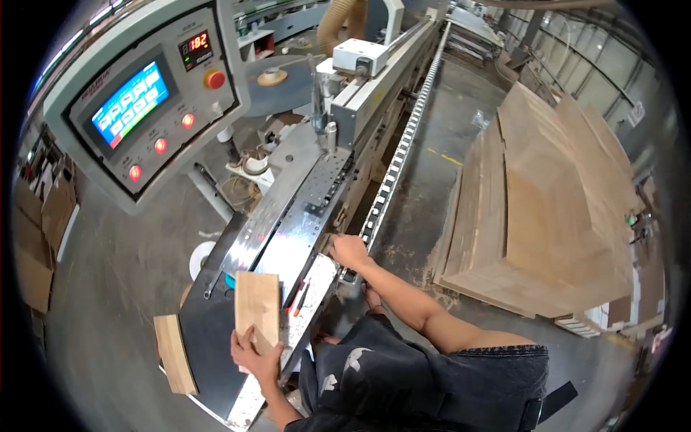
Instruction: The person feeds wood blocks one by one into an edge-banding or planing machine, then walks to the other end to retrieve and stack them.
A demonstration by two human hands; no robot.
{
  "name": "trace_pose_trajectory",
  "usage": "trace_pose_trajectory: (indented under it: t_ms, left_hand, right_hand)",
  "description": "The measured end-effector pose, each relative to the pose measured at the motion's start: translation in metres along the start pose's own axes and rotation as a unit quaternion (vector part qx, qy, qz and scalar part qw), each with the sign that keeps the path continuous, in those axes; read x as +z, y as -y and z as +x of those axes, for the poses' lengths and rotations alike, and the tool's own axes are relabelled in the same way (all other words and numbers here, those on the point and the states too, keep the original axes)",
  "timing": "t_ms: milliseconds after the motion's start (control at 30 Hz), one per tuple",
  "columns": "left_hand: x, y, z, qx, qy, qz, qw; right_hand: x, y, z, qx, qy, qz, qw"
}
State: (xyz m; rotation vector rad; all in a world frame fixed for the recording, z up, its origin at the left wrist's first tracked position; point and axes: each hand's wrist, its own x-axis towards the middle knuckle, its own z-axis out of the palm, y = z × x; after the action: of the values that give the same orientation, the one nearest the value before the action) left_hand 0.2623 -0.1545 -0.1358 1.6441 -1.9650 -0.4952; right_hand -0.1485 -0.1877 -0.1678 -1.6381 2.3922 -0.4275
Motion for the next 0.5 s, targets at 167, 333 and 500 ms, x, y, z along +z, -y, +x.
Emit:
trace_pose_trajectory:
  t_ms: [167, 333, 500]
  left_hand:
    - [0.043, -0.058, 0.042, 0.063, 0.043, -0.040, 0.996]
    - [0.077, -0.105, 0.085, 0.122, 0.075, -0.005, 0.990]
    - [0.111, -0.127, 0.106, 0.148, 0.123, -0.003, 0.981]
  right_hand:
    - [0.025, -0.018, 0.002, 0.001, -0.098, 0.005, 0.995]
    - [0.022, -0.011, -0.002, 0.009, -0.190, 0.049, 0.980]
    - [0.023, 0.007, -0.015, 0.082, -0.184, 0.098, 0.975]
